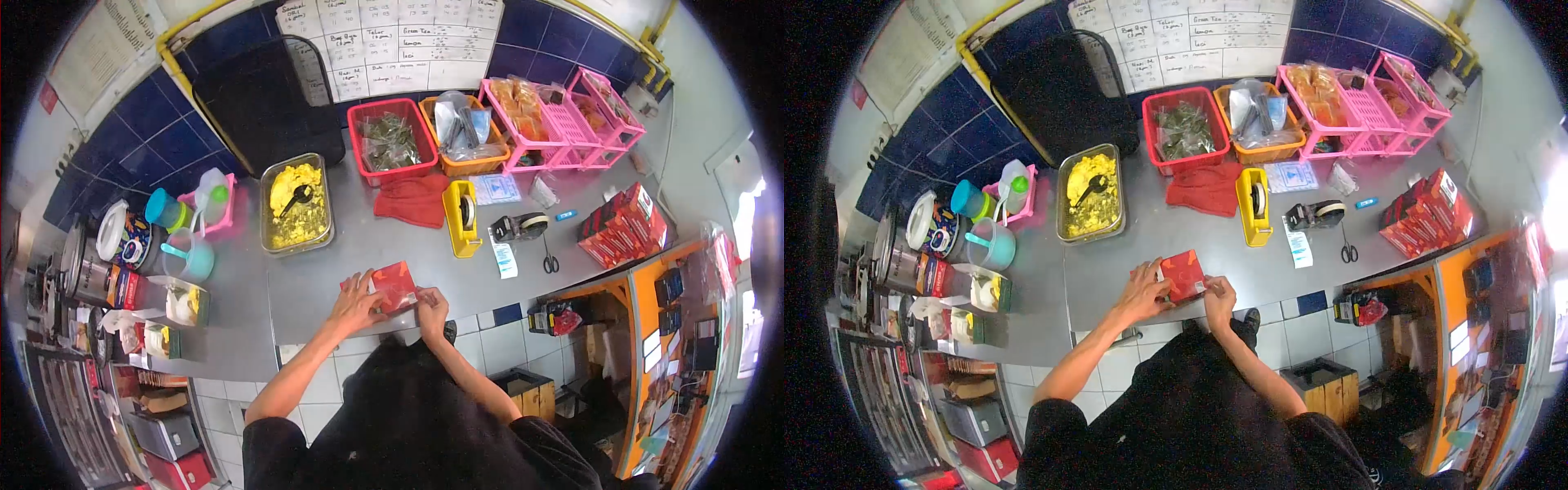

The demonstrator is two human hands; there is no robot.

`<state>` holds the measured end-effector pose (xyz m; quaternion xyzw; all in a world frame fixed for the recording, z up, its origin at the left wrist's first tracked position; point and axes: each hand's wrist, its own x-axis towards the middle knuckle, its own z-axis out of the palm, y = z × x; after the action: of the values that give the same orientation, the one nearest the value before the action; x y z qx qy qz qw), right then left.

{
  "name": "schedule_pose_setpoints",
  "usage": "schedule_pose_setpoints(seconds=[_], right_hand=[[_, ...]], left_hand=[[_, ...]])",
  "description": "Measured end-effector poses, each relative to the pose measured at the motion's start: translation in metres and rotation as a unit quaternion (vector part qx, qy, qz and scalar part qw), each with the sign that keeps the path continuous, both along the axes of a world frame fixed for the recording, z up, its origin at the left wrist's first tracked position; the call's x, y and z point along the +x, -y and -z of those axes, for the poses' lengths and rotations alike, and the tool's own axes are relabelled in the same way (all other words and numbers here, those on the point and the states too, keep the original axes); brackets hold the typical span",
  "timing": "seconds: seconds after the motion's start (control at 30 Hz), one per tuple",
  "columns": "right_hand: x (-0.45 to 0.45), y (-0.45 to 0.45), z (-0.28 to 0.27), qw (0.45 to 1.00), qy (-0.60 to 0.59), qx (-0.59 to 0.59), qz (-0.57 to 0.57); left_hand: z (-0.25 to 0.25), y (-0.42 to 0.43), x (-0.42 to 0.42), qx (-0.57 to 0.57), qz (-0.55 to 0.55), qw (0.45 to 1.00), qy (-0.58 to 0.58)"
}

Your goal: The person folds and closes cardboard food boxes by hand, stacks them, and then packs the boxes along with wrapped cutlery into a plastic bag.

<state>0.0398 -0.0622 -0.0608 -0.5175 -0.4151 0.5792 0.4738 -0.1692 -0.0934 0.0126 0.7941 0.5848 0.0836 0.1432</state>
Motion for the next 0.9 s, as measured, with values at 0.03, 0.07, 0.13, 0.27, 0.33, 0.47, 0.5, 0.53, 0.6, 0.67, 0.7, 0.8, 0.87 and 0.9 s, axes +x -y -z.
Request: schedule_pose_setpoints(seconds=[0.03,0.07,0.13,0.27,0.33,0.47,0.5,0.53,0.6,0.67,0.7,0.8,0.87,0.9], right_hand=[[0.004,-0.004,-0.008,1.000,-0.002,0.004,0.001],[0.013,-0.003,-0.016,0.984,0.128,0.095,-0.081],[0.022,-0.003,-0.044,0.937,0.253,0.181,-0.161],[0.029,-0.024,-0.045,0.712,0.378,0.474,-0.354],[0.035,-0.035,-0.029,0.664,0.356,0.525,-0.398],[0.058,-0.028,-0.014,0.665,0.334,0.536,-0.398],[0.062,-0.026,-0.003,0.692,0.298,0.540,-0.375],[0.059,-0.029,-0.010,0.716,0.261,0.545,-0.350],[0.055,-0.023,-0.018,0.743,0.246,0.520,-0.343],[0.052,-0.014,-0.016,0.795,0.201,0.470,-0.328],[0.051,-0.013,-0.019,0.801,0.202,0.474,-0.306],[0.052,-0.013,-0.009,0.806,0.227,0.431,-0.338],[0.063,-0.015,-0.032,0.856,0.145,0.333,-0.368],[0.063,-0.015,-0.012,0.842,0.134,0.388,-0.351]], left_hand=[[-0.011,0.002,0.001,-0.001,-0.008,1.000,0.019],[-0.016,0.007,0.001,-0.005,-0.019,0.999,0.038],[-0.010,0.008,0.004,-0.008,-0.025,1.000,-0.005],[0.008,0.005,0.008,-0.022,-0.004,0.999,-0.039],[0.009,0.008,0.014,-0.012,0.011,1.000,-0.017],[-0.012,0.006,0.039,-0.018,-0.005,0.999,0.030],[-0.015,-0.002,0.047,-0.012,-0.005,0.999,0.031],[-0.018,-0.013,0.055,0.003,-0.033,0.992,0.125],[-0.023,-0.037,0.078,0.022,-0.057,0.975,0.215],[-0.021,-0.076,0.121,0.069,-0.162,0.913,0.369],[-0.014,-0.098,0.142,0.065,-0.198,0.888,0.409],[0.021,-0.160,0.190,-0.022,-0.318,0.808,0.495],[0.017,-0.186,0.208,-0.101,-0.400,0.738,0.534],[0.006,-0.194,0.215,-0.148,-0.429,0.732,0.508]])
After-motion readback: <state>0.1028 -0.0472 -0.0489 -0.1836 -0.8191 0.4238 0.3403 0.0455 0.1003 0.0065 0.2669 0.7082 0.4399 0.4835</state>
